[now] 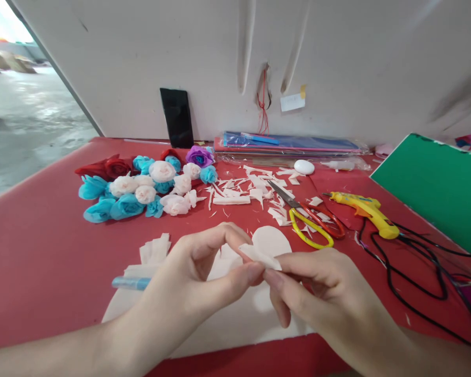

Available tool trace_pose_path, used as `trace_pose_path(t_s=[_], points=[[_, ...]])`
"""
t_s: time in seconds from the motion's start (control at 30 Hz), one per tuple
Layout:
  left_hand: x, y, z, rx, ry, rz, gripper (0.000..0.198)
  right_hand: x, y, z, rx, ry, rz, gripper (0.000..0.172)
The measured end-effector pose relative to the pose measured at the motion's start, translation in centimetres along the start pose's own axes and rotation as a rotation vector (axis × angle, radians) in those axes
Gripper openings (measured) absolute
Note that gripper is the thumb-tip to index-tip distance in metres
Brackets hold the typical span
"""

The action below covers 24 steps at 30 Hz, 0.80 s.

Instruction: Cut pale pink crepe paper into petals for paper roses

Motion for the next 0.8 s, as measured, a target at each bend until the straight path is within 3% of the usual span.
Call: trace_pose_path(t_s=[0.13, 0.27, 0.63, 0.7, 0.8], points=[[0.0, 0.0, 0.2, -0.080, 0.060, 0.044, 0.011, -0.3, 0.1, -0.5, 0.027, -0.082, 0.019, 0.035], [-0.4, 0.1, -0.2, -0.194, 0.064, 0.102, 0.014, -0.3, 0.3, -0.9, 0.061, -0.146, 0.059, 0.023], [-0.9, 2.5, -1.2, -0.291, -0.025, 0.021, 0.021, -0.1, 1.5, -0.5, 0.018, -0.152, 0.041, 0.021], [-1.2, 3.0, -2.0, -0.302, -0.108, -0.012, 0.018, -0.2, 1.4, -0.7, 0.002, -0.156, 0.083, 0.023], [-1.5, 2.8, -5.0, -0.464, -0.409, -0.013, 0.009, -0.3, 0.8, -0.9, -0.093, -0.182, 0.194, 0.024]])
Point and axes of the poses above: each hand's wrist, its own x-axis away from the middle knuckle, its own y-axis out of the back of the hand, z = x × y, the point moved 10 cm from there along -x, towards the middle knuckle, and after that the axes turned 13 degrees about -y, right-handed, at the moved point
